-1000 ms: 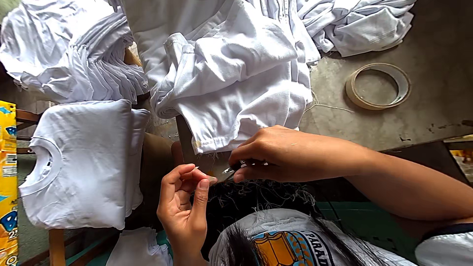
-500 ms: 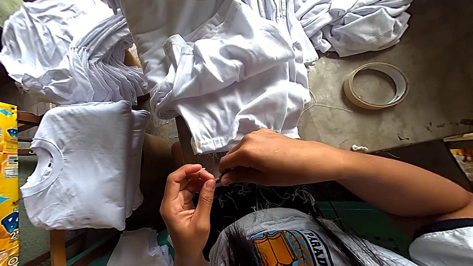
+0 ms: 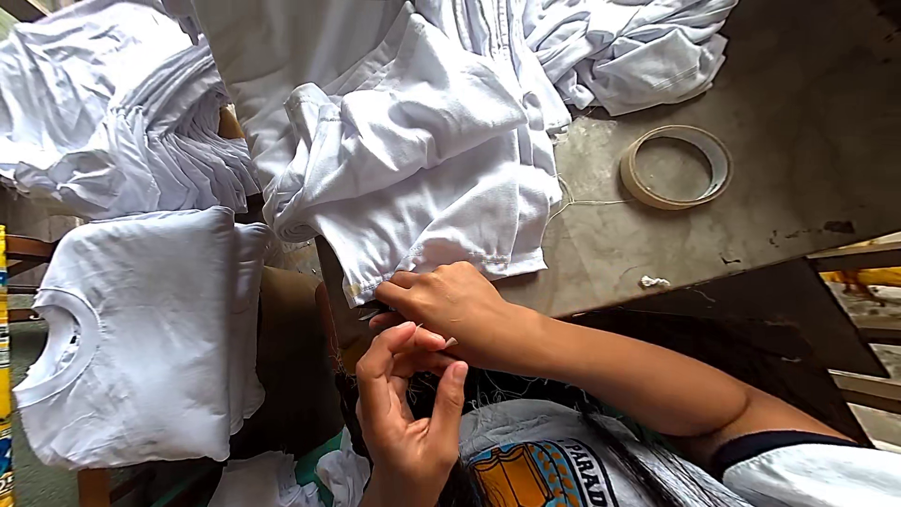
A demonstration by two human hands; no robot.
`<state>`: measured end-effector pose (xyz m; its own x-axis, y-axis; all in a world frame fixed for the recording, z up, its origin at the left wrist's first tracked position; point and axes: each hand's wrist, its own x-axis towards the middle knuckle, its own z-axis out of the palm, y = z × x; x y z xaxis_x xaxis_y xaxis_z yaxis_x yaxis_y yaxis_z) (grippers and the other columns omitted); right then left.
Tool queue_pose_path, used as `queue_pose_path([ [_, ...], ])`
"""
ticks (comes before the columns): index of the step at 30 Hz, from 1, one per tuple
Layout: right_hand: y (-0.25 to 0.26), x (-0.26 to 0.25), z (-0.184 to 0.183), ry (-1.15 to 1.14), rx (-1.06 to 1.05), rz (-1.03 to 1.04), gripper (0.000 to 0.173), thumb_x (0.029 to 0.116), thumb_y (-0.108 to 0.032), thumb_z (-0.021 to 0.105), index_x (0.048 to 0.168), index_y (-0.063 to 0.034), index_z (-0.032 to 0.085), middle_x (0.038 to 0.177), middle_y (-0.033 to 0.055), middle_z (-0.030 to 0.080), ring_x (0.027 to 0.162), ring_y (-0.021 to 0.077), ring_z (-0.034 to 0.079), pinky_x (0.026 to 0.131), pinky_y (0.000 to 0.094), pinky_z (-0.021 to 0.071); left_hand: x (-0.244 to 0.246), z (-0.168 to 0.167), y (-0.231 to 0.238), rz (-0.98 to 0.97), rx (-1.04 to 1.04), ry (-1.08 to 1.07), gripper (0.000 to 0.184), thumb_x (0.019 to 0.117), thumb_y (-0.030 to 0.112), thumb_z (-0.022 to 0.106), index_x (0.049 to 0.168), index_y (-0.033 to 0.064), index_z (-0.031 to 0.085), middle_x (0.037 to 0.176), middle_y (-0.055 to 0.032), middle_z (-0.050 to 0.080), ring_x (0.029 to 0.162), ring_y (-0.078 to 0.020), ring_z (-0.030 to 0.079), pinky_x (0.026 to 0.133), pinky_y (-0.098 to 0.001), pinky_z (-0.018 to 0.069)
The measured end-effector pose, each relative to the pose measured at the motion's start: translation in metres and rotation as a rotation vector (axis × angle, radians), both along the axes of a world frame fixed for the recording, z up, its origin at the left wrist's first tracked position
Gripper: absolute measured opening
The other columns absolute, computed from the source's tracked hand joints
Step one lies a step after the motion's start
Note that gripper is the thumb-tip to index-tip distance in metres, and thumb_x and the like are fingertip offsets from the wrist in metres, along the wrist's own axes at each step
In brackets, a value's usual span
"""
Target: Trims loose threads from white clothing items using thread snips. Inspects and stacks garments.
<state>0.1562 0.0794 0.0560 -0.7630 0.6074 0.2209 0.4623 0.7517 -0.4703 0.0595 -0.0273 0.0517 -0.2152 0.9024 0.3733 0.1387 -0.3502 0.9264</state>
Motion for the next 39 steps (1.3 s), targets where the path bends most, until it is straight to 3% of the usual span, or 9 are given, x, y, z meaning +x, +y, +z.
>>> queue_pose_path([
  [3,-0.003,0.001,0.0,-0.003,0.042,-0.006,0.006,0.0886,-0.01,0.068,0.091,-0.0045,0.071,0.069,0.0084,0.059,0.051,0.0226,0.058,0.041,0.0335,0.038,0.0,-0.002,0.001,0.071,-0.005,0.094,0.047,0.0914,0.005,0.07,0.131,0.0106,0.045,0.112,0.0064,0.066,0.092,-0.0001,0.067,0.082,-0.0164,0.0583],
  [6,-0.004,0.0,0.0,-0.004,0.069,-0.006,0.009,0.0819,-0.003,0.071,0.09,-0.0035,0.071,0.069,0.0096,0.06,0.051,0.0227,0.058,0.04,0.0336,0.0379,-0.001,-0.001,0.001,0.105,-0.016,0.164,0.048,0.0922,0.008,0.071,0.132,0.0065,0.044,0.11,0.0045,0.065,0.089,0.002,0.066,0.08,-0.0143,0.0577],
  [11,-0.007,-0.002,0.002,-0.054,0.077,-0.018,0.009,0.089,-0.014,0.069,0.09,-0.0045,0.07,0.07,0.0081,0.058,0.051,0.0213,0.058,0.041,0.0319,0.0375,-0.003,-0.001,-0.005,0.137,0.009,0.308,0.048,0.1011,0.028,0.063,0.139,0.0058,0.042,0.111,0.0014,0.064,0.089,0.0037,0.065,0.076,-0.0107,0.0547],
  [14,-0.009,-0.004,-0.002,-0.038,0.085,-0.058,0.01,0.0887,-0.015,0.066,0.089,-0.0054,0.07,0.068,0.0072,0.058,0.05,0.0204,0.057,0.04,0.0315,0.037,-0.006,0.002,-0.008,0.156,-0.029,0.276,0.048,0.1031,0.033,0.06,0.141,0.0094,0.043,0.123,0.0031,0.061,0.088,0.0032,0.065,0.073,-0.0135,0.0577],
  [22,-0.009,-0.007,-0.005,-0.011,0.087,-0.118,0.028,0.0979,-0.03,0.06,0.088,-0.0056,0.07,0.067,0.0068,0.058,0.049,0.0206,0.057,0.04,0.0316,0.0378,-0.003,0.003,-0.015,-0.042,-0.076,-0.136,0.061,0.0906,0.0,0.069,0.142,0.0161,0.041,0.136,0.0011,0.05,0.089,-0.0035,0.069,0.081,-0.0221,0.0627],
  [32,-0.012,-0.02,-0.011,-0.071,0.389,-0.229,0.022,0.0937,-0.02,0.063,0.085,-0.0014,0.073,0.062,0.0087,0.054,0.045,0.0196,0.052,0.04,0.0293,0.032,0.004,-0.004,-0.013,0.172,-0.142,0.049,0.075,0.0811,-0.008,0.076,0.14,0.0014,0.031,0.133,-0.0104,0.045,0.086,-0.0028,0.071,0.08,-0.0218,0.0636],
  [34,-0.012,-0.02,-0.012,-0.059,0.379,-0.229,0.02,0.0929,-0.017,0.063,0.085,-0.0011,0.073,0.062,0.0095,0.055,0.045,0.0203,0.053,0.039,0.0296,0.0326,0.003,-0.006,-0.012,0.206,-0.139,0.083,0.075,0.0825,-0.004,0.078,0.14,0.0001,0.029,0.132,-0.0105,0.046,0.083,-0.0012,0.071,0.078,-0.02,0.0632],
  [37,-0.009,-0.016,-0.011,-0.03,0.289,-0.193,0.024,0.095,-0.024,0.063,0.087,-0.0022,0.071,0.064,0.0096,0.057,0.046,0.022,0.056,0.039,0.031,0.037,-0.003,-0.013,-0.011,0.268,-0.105,0.181,0.076,0.084,0.017,0.083,0.139,0.0035,0.032,0.13,-0.0077,0.047,0.082,0.0011,0.068,0.074,-0.0174,0.0621],
  [39,-0.008,-0.012,-0.008,-0.026,0.18,-0.166,0.031,0.098,-0.032,0.061,0.088,-0.0044,0.07,0.067,0.0086,0.059,0.049,0.0221,0.058,0.041,0.0322,0.04,-0.01,-0.01,-0.014,0.318,-0.049,0.3,0.056,0.0856,0.035,0.082,0.129,0.0182,0.051,0.129,0.0029,0.05,0.103,0.0013,0.061,0.084,-0.0169,0.0565],
])
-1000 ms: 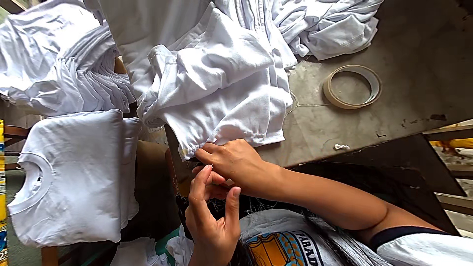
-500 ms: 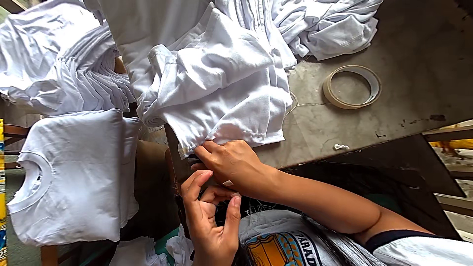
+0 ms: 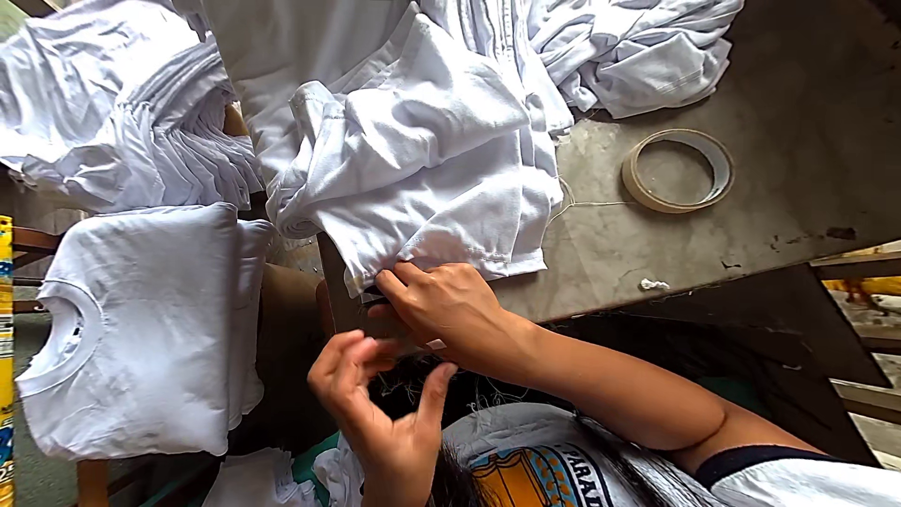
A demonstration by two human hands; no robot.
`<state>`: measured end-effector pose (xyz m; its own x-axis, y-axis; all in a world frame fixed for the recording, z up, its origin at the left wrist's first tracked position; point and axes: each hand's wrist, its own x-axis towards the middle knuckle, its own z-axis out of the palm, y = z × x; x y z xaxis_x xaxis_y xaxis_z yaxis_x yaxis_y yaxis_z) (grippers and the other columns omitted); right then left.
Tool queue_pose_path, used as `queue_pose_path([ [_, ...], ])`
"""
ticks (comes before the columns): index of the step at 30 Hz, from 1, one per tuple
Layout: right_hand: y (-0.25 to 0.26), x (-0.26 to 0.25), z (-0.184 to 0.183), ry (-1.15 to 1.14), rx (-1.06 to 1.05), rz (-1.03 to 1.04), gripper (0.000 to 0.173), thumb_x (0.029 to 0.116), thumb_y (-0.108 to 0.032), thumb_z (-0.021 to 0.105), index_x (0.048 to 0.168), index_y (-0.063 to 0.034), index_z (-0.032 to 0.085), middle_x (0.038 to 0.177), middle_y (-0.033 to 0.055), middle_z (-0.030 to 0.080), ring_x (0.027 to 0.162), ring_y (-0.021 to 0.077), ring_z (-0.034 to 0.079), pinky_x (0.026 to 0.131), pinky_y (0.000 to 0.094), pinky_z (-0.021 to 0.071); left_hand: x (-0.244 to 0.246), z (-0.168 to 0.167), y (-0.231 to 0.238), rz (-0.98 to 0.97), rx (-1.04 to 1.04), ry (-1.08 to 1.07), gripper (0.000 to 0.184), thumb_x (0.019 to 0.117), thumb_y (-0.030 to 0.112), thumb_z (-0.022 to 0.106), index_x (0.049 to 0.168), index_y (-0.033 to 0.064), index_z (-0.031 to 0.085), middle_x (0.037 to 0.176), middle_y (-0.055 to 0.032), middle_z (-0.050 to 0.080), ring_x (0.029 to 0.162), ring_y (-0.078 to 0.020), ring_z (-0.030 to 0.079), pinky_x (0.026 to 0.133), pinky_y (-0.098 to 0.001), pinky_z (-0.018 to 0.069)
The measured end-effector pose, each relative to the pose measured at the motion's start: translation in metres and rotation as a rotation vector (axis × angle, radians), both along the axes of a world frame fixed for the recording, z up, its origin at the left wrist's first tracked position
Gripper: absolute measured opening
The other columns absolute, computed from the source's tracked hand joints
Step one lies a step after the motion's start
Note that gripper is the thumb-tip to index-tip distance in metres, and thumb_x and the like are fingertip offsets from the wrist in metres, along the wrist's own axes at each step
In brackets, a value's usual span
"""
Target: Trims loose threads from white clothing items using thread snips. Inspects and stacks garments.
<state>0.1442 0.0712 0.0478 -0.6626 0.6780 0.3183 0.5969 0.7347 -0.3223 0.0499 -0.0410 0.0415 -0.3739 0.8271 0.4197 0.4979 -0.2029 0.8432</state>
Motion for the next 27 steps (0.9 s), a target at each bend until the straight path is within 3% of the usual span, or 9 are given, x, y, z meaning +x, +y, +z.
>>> queue_pose_path([
  [3,-0.001,0.004,-0.001,0.035,-0.052,0.001,0.035,0.0992,-0.037,0.059,0.09,-0.005,0.071,0.069,0.0088,0.06,0.05,0.0225,0.059,0.041,0.0331,0.0408,0.004,0.02,-0.005,-0.165,0.005,0.077,0.013,0.0989,0.046,0.063,0.098,0.033,0.066,0.136,0.0206,0.049,0.142,-0.0005,0.033,0.119,-0.0247,0.0291],
  [7,-0.006,0.0,-0.006,0.047,0.073,-0.053,0.024,0.0949,-0.025,0.061,0.086,-0.005,0.071,0.065,0.0089,0.059,0.047,0.0221,0.058,0.039,0.0322,0.0386,0.023,0.005,0.006,-0.106,0.052,0.252,0.021,0.1036,0.038,0.057,0.088,0.0276,0.064,0.139,0.0124,0.049,0.151,-0.0109,0.021,0.124,-0.0344,0.0158],
  [10,-0.007,0.002,-0.008,0.067,0.055,-0.045,0.025,0.096,-0.022,0.057,0.089,-0.0025,0.07,0.068,0.0124,0.062,0.049,0.0269,0.06,0.04,0.0363,0.0425,0.027,-0.005,0.014,-0.024,0.129,0.249,0.008,0.0989,0.039,0.065,0.103,0.0319,0.067,0.143,0.009,0.042,0.149,-0.0095,0.021,0.123,-0.0325,0.0195],
  [12,-0.01,0.009,-0.007,0.076,-0.004,-0.024,0.033,0.0999,-0.031,0.054,0.092,-0.003,0.069,0.07,0.0127,0.062,0.05,0.0281,0.061,0.04,0.0386,0.0442,0.021,-0.003,0.015,-0.025,0.125,0.205,0.038,0.0935,0.046,0.07,0.128,0.0344,0.058,0.15,0.0107,0.036,0.147,-0.0042,0.024,0.12,-0.027,0.0253],
  [14,-0.013,0.019,-0.005,0.124,-0.035,-0.014,0.038,0.1002,-0.037,0.052,0.093,-0.0043,0.069,0.07,0.0106,0.062,0.048,0.0259,0.06,0.04,0.0378,0.0434,-0.003,0.003,0.021,-0.012,0.096,0.155,0.052,0.0919,0.057,0.068,0.133,0.0286,0.055,0.147,0.0119,0.042,0.142,-0.0007,0.033,0.115,-0.0236,0.0315],
  [18,-0.005,0.052,-0.007,0.232,-0.041,-0.085,0.045,0.1021,-0.044,0.049,0.094,-0.0047,0.07,0.069,0.0081,0.062,0.048,0.0218,0.058,0.039,0.0368,0.0418,-0.068,0.006,0.049,0.054,-0.155,0.155,0.053,0.1,0.044,0.056,0.116,-0.005,0.067,0.12,-0.0132,0.065,0.117,-0.0134,0.058,0.099,-0.0301,0.0467],
  [22,0.005,0.078,-0.005,0.286,-0.018,-0.073,0.043,0.1017,-0.045,0.051,0.094,-0.0064,0.069,0.067,0.0052,0.06,0.048,0.0163,0.053,0.04,0.0315,0.037,-0.071,0.014,0.077,-0.184,-0.245,0.171,0.019,0.0913,0.019,0.067,0.082,0.0042,0.073,0.083,0.0002,0.069,0.082,0.0002,0.063,0.076,-0.0163,0.0508],
  [25,0.003,0.083,-0.004,0.433,-0.114,0.025,0.046,0.0923,-0.054,0.064,0.091,-0.0076,0.066,0.065,0.0013,0.055,0.05,0.0071,0.044,0.045,0.0224,0.0328,-0.076,0.037,0.112,-0.356,-0.152,-0.176,0.016,0.0948,0.008,0.061,0.081,0.0101,0.069,0.075,0.0116,0.065,0.071,0.0069,0.06,0.068,-0.014,0.0509],
  [27,0.005,0.082,-0.004,0.477,-0.157,0.038,0.048,0.0882,-0.055,0.07,0.092,-0.0074,0.066,0.068,0.0021,0.054,0.054,0.0059,0.042,0.048,0.0205,0.033,-0.083,0.046,0.149,-0.243,-0.07,-0.63,0.026,0.1049,0.006,0.045,0.092,0.0149,0.065,0.088,0.0094,0.073,0.084,-0.0029,0.071,0.081,-0.0256,0.06],
])
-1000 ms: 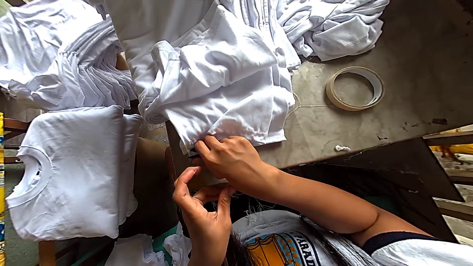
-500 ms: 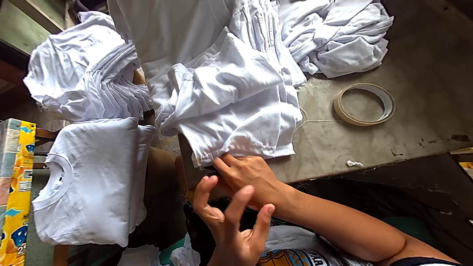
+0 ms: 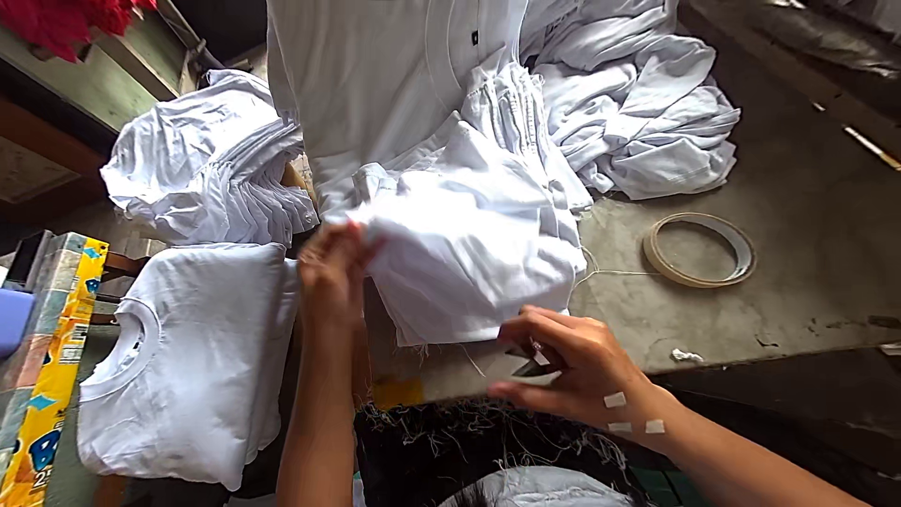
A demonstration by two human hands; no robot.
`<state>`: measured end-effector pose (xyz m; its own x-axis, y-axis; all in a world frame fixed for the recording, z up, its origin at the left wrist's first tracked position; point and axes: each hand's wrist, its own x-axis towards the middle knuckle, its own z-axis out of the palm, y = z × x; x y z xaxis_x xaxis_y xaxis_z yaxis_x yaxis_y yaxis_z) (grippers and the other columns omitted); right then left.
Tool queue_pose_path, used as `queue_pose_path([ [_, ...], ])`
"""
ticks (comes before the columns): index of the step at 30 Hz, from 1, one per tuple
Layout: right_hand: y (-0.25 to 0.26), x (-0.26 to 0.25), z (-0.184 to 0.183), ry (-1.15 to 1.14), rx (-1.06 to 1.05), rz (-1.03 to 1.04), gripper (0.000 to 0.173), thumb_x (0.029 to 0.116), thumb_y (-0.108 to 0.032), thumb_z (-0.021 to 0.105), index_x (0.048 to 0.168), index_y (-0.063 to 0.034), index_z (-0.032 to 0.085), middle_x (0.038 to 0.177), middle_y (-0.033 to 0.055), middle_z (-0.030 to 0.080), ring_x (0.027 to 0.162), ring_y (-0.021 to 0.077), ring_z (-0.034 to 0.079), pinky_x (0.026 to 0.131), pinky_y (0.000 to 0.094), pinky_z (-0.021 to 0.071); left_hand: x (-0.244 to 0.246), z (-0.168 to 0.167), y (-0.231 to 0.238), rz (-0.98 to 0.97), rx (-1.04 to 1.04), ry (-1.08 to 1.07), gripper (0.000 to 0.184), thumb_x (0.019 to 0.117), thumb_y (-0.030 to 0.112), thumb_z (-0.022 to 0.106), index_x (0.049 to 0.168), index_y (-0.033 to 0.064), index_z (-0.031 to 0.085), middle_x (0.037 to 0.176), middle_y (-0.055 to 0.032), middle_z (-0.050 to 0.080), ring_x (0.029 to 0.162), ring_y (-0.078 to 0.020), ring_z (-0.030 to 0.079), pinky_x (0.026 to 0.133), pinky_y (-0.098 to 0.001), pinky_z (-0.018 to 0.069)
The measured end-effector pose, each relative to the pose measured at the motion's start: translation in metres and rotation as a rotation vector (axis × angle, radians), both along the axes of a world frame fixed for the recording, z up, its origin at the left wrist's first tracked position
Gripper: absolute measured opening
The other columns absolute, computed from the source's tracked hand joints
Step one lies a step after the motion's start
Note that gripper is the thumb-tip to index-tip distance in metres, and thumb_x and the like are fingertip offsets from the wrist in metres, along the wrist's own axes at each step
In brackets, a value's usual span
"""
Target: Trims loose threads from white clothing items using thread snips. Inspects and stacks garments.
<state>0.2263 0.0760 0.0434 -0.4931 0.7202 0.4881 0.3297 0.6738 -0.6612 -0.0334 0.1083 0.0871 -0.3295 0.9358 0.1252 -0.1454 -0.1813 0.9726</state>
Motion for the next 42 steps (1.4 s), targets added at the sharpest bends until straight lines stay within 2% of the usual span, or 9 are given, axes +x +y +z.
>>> queue_pose_path([
  [3,0.013,0.005,-0.009,-0.17,0.02,-0.046,0.041,0.0854,-0.046,0.072,0.097,-0.0073,0.07,0.084,0.012,0.064,0.056,0.0201,0.058,0.044,0.0347,0.0435,-0.013,-0.002,0.048,0.219,-0.087,-0.324,0.025,0.1124,0.019,0.032,0.12,0.0097,0.054,0.115,-0.0011,0.071,0.105,-0.0159,0.072,0.091,-0.0372,0.0593],
  [6,0.023,0.015,-0.029,-0.254,0.077,-0.083,0.019,0.0833,-0.016,0.066,0.097,-0.0055,0.073,0.098,0.0202,0.068,0.056,0.0302,0.064,0.041,0.0436,0.0458,-0.006,-0.013,0.028,0.146,-0.073,0.017,0.034,0.1106,0.017,0.031,0.134,0.0017,0.05,0.128,-0.0034,0.061,0.114,-0.0139,0.065,0.099,-0.0362,0.0538],
  [11,0.023,0.018,-0.036,-0.238,0.194,-0.003,0.018,0.0953,-0.021,0.055,0.098,-0.0088,0.069,0.1,0.0175,0.067,0.052,0.0232,0.057,0.039,0.0352,0.041,0.039,-0.053,-0.051,-0.01,0.239,0.695,0.016,0.0949,0.011,0.058,0.1,0.001,0.069,0.101,-0.0044,0.068,0.097,-0.006,0.065,0.085,-0.0227,0.0558],
  [15,0.027,0.013,-0.037,-0.155,0.331,0.006,0.02,0.1004,-0.016,0.048,0.097,-0.0096,0.066,0.094,0.0151,0.066,0.054,0.021,0.054,0.043,0.0324,0.0396,0.071,-0.066,-0.067,-0.008,0.297,0.976,0.023,0.0918,0.022,0.064,0.102,0.0055,0.077,0.1,-0.0115,0.071,0.098,-0.0194,0.065,0.09,-0.0324,0.0489],
  [20,0.014,0.027,0.017,-0.022,0.46,0.009,0.011,0.1066,-0.019,0.053,0.108,-0.0096,0.059,0.093,0.0089,0.054,0.077,0.0155,0.053,0.07,0.022,0.0456,0.045,-0.062,-0.057,0.391,0.221,1.007,0.014,0.0877,0.014,0.065,0.089,0.0039,0.075,0.096,-0.0129,0.07,0.095,-0.021,0.067,0.083,-0.0337,0.0538],
  [32,0.02,0.05,-0.039,-0.233,0.472,0.016,0.02,0.1057,-0.014,0.046,0.099,-0.0054,0.062,0.075,0.0114,0.056,0.055,0.0219,0.048,0.048,0.0329,0.0357,0.02,-0.082,-0.07,0.628,0.251,1.269,0.016,0.0845,0.016,0.069,0.092,0.0017,0.07,0.091,-0.014,0.061,0.096,-0.0239,0.057,0.09,-0.0289,0.042],
  [34,0.023,0.041,-0.026,-0.169,0.427,-0.039,0.017,0.1051,-0.016,0.049,0.098,-0.0062,0.061,0.076,0.0105,0.057,0.06,0.0206,0.052,0.052,0.0309,0.04,0.023,-0.077,-0.066,0.567,0.303,1.1,0.012,0.0864,0.012,0.067,0.088,0.0011,0.071,0.09,-0.0096,0.064,0.097,-0.0177,0.058,0.092,-0.0251,0.0419],
  [37,0.038,0.014,0.0,-0.128,0.334,-0.248,0.012,0.095,-0.011,0.057,0.091,-0.0014,0.063,0.077,0.014,0.058,0.057,0.0221,0.054,0.046,0.0332,0.0392,0.036,-0.064,-0.061,0.181,0.273,0.256,0.019,0.0929,0.006,0.068,0.107,0.0136,0.078,0.1,0.0075,0.077,0.094,0.0007,0.07,0.086,-0.0178,0.0578],
  [42,0.073,-0.02,-0.002,-0.419,0.042,-0.248,0.016,0.0829,0.002,0.067,0.099,0.0013,0.064,0.089,0.0206,0.063,0.057,0.0372,0.062,0.044,0.0518,0.0446,0.038,-0.05,-0.052,-0.007,0.087,-0.881,0.022,0.0986,0.012,0.057,0.106,0.0173,0.077,0.097,-0.0039,0.077,0.091,-0.0162,0.075,0.08,-0.0351,0.0629],
])
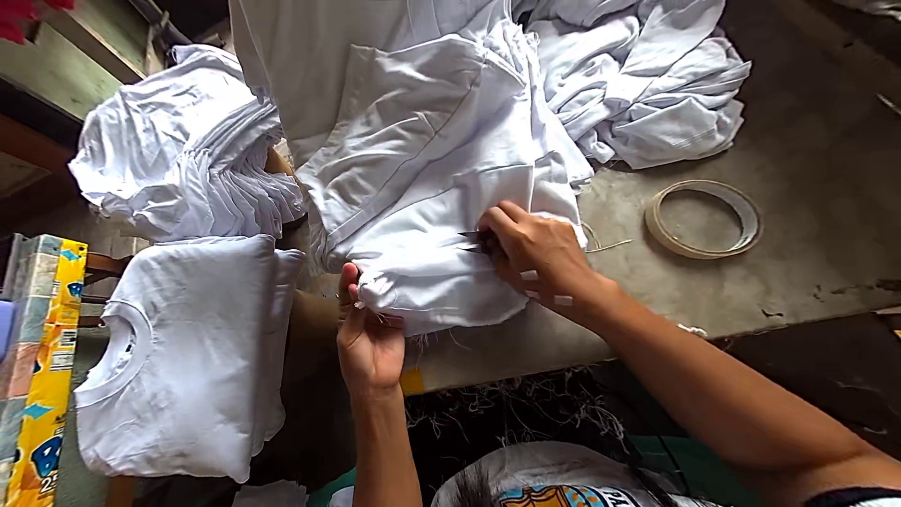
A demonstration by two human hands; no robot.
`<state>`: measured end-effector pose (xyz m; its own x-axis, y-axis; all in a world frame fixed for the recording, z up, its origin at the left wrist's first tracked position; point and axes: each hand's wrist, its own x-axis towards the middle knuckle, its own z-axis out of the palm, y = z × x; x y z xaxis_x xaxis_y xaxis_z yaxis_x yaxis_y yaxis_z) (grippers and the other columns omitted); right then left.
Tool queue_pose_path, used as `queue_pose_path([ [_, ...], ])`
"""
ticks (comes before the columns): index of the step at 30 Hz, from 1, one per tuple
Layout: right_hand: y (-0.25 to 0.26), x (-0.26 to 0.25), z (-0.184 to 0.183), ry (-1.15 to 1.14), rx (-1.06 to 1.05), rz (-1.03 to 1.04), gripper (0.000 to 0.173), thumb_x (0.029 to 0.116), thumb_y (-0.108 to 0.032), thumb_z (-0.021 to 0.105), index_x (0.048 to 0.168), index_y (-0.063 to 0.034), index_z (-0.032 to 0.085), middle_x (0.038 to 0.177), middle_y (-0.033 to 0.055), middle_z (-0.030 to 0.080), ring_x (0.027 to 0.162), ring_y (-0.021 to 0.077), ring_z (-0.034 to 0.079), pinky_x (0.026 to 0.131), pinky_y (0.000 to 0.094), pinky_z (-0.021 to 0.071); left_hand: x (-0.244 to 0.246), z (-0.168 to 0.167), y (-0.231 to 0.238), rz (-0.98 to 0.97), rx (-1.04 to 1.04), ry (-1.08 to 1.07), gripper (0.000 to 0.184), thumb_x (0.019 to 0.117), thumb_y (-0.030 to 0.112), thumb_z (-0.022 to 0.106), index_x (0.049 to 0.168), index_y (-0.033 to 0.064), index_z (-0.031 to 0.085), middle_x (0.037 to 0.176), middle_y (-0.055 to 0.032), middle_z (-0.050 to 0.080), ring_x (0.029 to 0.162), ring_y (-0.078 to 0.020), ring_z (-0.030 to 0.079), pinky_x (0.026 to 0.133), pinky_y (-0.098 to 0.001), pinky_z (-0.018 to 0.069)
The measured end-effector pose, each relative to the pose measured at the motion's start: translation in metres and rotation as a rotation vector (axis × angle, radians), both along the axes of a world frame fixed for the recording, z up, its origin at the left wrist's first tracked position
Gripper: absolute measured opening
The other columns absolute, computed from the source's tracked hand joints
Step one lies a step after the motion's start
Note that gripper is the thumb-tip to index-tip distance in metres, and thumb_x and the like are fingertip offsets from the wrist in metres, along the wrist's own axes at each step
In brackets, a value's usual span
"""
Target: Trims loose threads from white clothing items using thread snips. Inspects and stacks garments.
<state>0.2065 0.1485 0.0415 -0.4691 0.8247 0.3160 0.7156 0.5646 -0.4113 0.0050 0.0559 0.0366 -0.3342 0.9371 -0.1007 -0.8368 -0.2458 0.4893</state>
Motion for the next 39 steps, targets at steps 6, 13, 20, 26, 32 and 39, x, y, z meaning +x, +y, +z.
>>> queue_pose_path([
  [6,-0.043,-0.006,0.004,0.135,0.028,-0.055,0.032,0.0944,-0.026,0.064,0.109,0.0023,0.065,0.082,0.0162,0.062,0.057,0.031,0.06,0.046,0.046,0.0447,0.007,-0.007,-0.008,0.199,0.001,0.27,0.019,0.0912,0.007,0.071,0.106,0.0162,0.077,0.095,-0.0015,0.077,0.088,-0.0115,0.074,0.082,-0.031,0.0621],
  [13,-0.083,-0.053,-0.007,0.308,0.125,0.175,0.03,0.102,-0.026,0.053,0.105,0.0009,0.066,0.074,0.0084,0.064,0.055,0.0185,0.06,0.047,0.0303,0.0462,0.007,0.0,-0.035,0.312,-0.027,0.641,0.009,0.0952,0.017,0.07,0.086,0.0174,0.072,0.087,0.0056,0.072,0.086,-0.0036,0.07,0.084,-0.0224,0.0581],
  [20,-0.087,-0.076,0.0,0.32,0.106,0.191,0.027,0.1001,-0.021,0.054,0.105,0.0042,0.063,0.068,0.0079,0.062,0.048,0.0155,0.057,0.042,0.0264,0.0425,0.02,-0.003,-0.039,0.349,-0.022,0.788,0.008,0.0918,0.005,0.07,0.09,0.0119,0.074,0.089,0.0051,0.076,0.082,-0.0007,0.071,0.076,-0.0177,0.0597],
  [26,-0.085,-0.075,-0.005,0.319,0.128,0.179,0.026,0.1047,-0.018,0.049,0.103,0.0036,0.062,0.066,0.0069,0.061,0.048,0.0142,0.056,0.044,0.0247,0.043,0.019,-0.003,-0.039,0.31,-0.032,0.755,0.006,0.0954,0.013,0.069,0.091,0.0128,0.073,0.09,0.0042,0.075,0.085,-0.0022,0.071,0.079,-0.0197,0.0596],
  [32,-0.078,-0.059,-0.001,0.359,0.136,0.115,0.026,0.106,-0.019,0.048,0.103,0.0031,0.062,0.065,0.0076,0.06,0.049,0.0148,0.055,0.047,0.0255,0.0439,0.014,-0.014,-0.034,0.276,0.032,0.905,0.035,0.0832,0.008,0.081,0.11,0.0168,0.06,0.108,0.0084,0.065,0.1,-0.0027,0.066,0.09,-0.0216,0.0572],
  [39,-0.086,-0.044,-0.007,0.281,0.146,0.148,0.031,0.1045,-0.027,0.051,0.104,0.0015,0.062,0.068,0.0065,0.062,0.051,0.0154,0.057,0.047,0.0268,0.0444,0.008,-0.006,-0.04,0.261,0.039,0.819,0.01,0.0976,0.029,0.067,0.093,0.0215,0.072,0.102,0.0083,0.073,0.092,-0.0025,0.071,0.082,-0.0213,0.0605],
])
